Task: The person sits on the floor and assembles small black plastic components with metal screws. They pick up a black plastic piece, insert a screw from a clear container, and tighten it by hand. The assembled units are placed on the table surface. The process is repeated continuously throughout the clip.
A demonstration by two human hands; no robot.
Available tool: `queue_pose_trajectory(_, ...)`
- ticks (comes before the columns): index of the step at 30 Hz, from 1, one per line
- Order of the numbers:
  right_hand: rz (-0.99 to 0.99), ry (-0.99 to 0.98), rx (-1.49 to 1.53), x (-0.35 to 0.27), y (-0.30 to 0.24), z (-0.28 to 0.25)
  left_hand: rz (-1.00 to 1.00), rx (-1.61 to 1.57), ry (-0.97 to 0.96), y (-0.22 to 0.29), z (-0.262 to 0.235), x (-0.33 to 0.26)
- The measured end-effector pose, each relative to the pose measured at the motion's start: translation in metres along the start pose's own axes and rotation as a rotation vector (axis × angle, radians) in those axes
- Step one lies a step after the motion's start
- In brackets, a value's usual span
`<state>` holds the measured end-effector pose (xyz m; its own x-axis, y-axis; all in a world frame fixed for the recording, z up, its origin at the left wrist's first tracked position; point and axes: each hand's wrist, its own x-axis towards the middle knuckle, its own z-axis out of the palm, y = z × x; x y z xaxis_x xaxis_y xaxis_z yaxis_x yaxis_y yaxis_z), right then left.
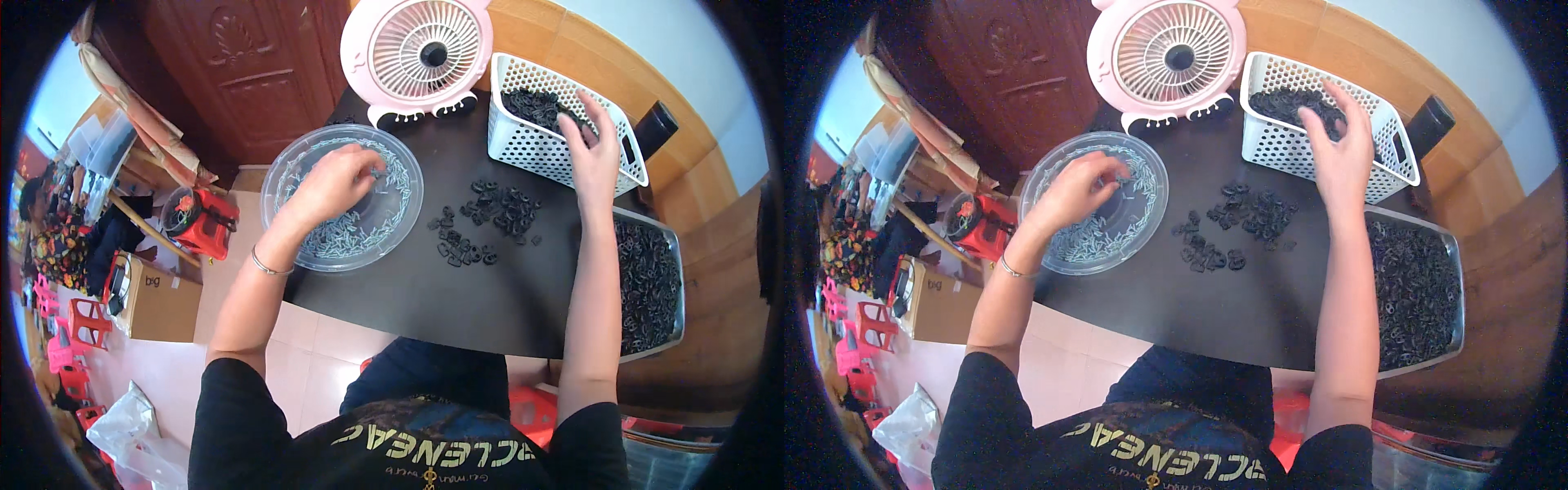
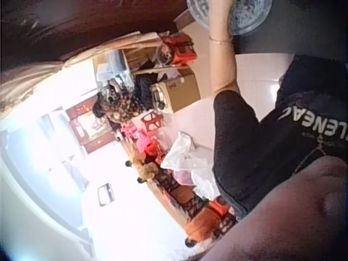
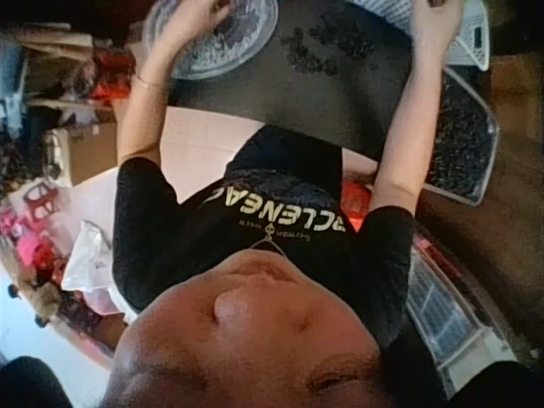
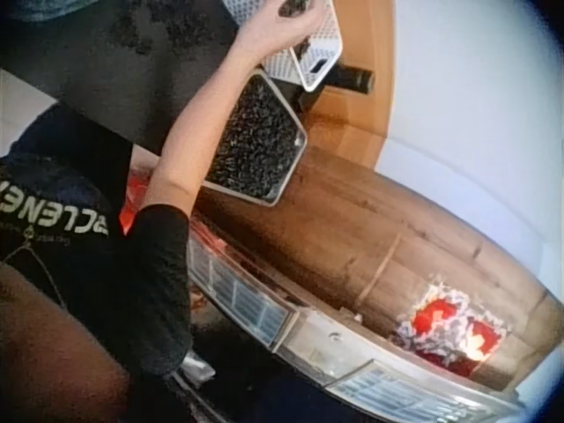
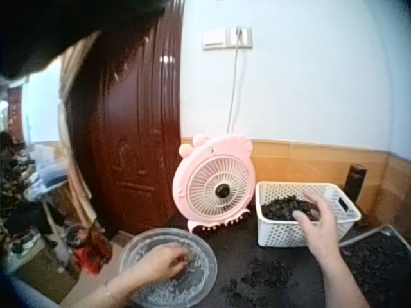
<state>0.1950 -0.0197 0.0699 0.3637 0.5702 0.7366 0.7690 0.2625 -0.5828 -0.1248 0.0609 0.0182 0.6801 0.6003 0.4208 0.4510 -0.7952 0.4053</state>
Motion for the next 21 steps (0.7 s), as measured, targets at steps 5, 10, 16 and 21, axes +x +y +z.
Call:
queue_pose_trajectory(5, 0.061, -0.126, 0.073, -0.042, -0.006, -0.003, 0.063, 0.010, -0.087, 0.006, 0.009, -0.002)
queue_pose_trajectory(10, 0.034, -0.205, 0.080, -0.064, -0.007, -0.007, 0.054, 0.175, -0.112, 0.011, 0.018, 0.000)
queue_pose_trajectory(16, 0.126, -0.256, 0.134, -0.072, 0.002, -0.005, 0.021, 0.242, -0.135, 0.014, 0.021, 0.004)
queue_pose_trajectory(21, 0.183, -0.214, 0.160, -0.075, 0.011, -0.009, 0.048, 0.182, -0.099, 0.011, 0.020, 0.005)
